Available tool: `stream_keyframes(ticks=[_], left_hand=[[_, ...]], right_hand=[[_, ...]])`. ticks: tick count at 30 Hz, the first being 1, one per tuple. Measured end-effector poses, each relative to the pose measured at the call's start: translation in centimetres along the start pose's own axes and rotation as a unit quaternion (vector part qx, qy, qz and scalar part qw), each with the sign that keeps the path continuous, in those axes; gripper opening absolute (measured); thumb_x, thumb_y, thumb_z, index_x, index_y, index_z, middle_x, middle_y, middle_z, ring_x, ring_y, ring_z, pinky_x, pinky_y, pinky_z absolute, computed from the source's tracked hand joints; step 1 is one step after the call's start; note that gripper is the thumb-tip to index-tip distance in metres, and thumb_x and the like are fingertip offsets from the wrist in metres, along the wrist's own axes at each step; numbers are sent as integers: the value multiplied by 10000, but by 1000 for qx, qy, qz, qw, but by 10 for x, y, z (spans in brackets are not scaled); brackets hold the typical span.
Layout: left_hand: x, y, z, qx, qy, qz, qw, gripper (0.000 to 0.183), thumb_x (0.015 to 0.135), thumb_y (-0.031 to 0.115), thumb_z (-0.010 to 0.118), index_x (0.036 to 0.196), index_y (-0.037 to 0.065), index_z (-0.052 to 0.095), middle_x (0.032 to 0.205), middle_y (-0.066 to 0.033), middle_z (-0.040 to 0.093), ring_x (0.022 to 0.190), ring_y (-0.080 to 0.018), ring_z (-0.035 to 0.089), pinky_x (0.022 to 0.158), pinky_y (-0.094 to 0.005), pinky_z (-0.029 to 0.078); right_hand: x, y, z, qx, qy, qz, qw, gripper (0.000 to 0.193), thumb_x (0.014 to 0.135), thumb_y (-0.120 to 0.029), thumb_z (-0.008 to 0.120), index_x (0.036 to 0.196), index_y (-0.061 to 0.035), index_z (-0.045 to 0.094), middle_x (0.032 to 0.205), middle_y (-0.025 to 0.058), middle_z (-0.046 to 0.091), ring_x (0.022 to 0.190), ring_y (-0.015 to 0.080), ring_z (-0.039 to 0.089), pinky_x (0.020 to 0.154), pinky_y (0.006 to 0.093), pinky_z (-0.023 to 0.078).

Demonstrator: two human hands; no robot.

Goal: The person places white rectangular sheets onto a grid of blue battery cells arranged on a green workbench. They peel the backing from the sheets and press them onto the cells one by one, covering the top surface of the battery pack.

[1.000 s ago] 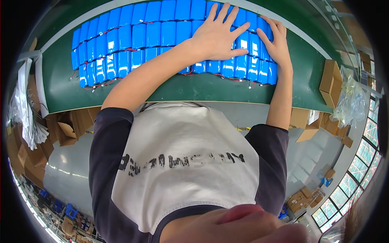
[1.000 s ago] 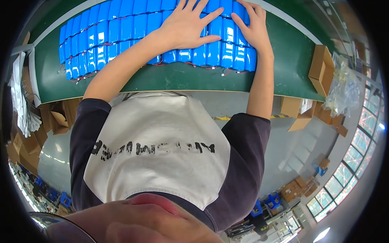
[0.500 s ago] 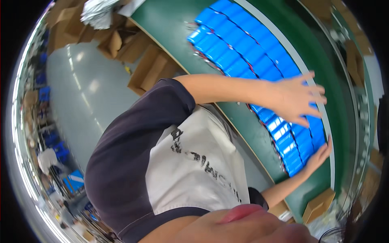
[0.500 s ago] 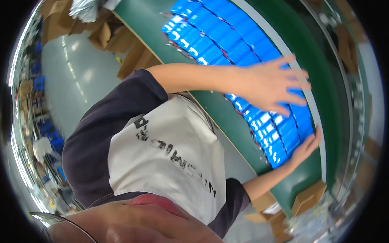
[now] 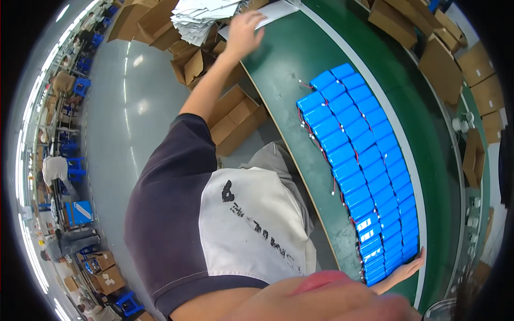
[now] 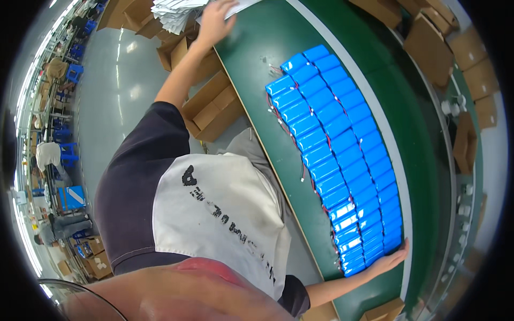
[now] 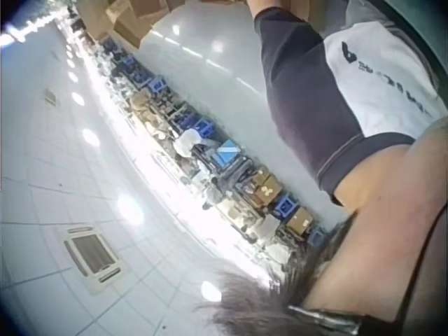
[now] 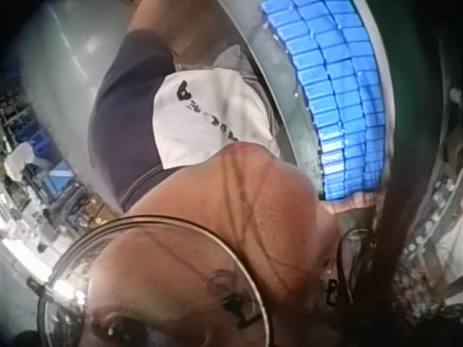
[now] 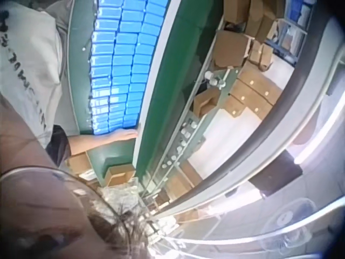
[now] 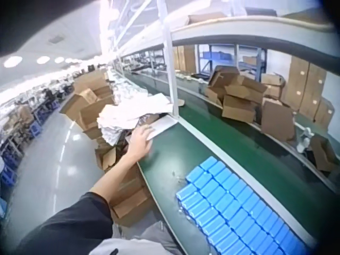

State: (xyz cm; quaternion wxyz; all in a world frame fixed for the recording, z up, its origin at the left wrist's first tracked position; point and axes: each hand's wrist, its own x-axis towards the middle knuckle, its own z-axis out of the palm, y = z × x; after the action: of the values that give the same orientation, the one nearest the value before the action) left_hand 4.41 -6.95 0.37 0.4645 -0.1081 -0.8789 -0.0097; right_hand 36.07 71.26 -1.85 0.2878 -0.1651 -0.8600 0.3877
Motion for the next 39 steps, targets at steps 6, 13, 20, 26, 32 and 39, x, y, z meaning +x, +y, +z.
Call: stream_keyframes(ticks=[6,13,20,26,32,39], left_hand=[[30,-101,-38,141,-134,-51,980,352,936,235,646,1190,-6,680,1203,-216,681,1094,-389,650,963,-465,523],[-3,-45,-12,3,-203,30,979,330,918,196,671,1232,97,680,1315,-86,661,1180,-322,645,1014,-436,522],[-19,19,29,42,-313,-95,944,615,1027,504,518,1342,-19,592,1423,-265,572,1327,-399,544,1116,-437,454],[-40,43,-20,-71,-247,-16,966,569,980,491,629,1448,171,583,1397,-214,599,1325,-386,540,1112,-434,450],[-52,-5,-5,32,-345,-175,921,1071,703,896,644,1531,229,512,1482,-222,518,1397,-456,434,1104,-596,401],[-93,-23,-46,73,-382,-309,868,1288,540,901,754,1469,36,528,1344,-320,574,1242,-442,581,1002,-521,524]], right_hand=[[5,4,3,4,-10,33,999,528,1147,-338,306,1383,56,566,1395,208,575,1298,323,556,1135,441,419],[6,-10,6,-11,-25,38,999,525,1142,-352,333,1362,51,589,1368,195,596,1276,315,565,1125,439,417],[8,5,-2,-50,-37,10,998,499,1137,-352,367,1338,33,615,1331,193,612,1239,311,574,1099,422,421],[3,-10,0,-89,-43,15,995,470,1128,-348,407,1309,19,636,1312,183,628,1219,312,583,1080,425,428],[5,-15,1,-84,-41,17,995,471,1128,-351,410,1307,20,638,1308,181,642,1196,311,597,1067,415,442],[-23,-89,-13,43,136,3,990,463,1115,-328,437,1319,54,602,1298,176,622,1182,288,582,1019,424,477]])
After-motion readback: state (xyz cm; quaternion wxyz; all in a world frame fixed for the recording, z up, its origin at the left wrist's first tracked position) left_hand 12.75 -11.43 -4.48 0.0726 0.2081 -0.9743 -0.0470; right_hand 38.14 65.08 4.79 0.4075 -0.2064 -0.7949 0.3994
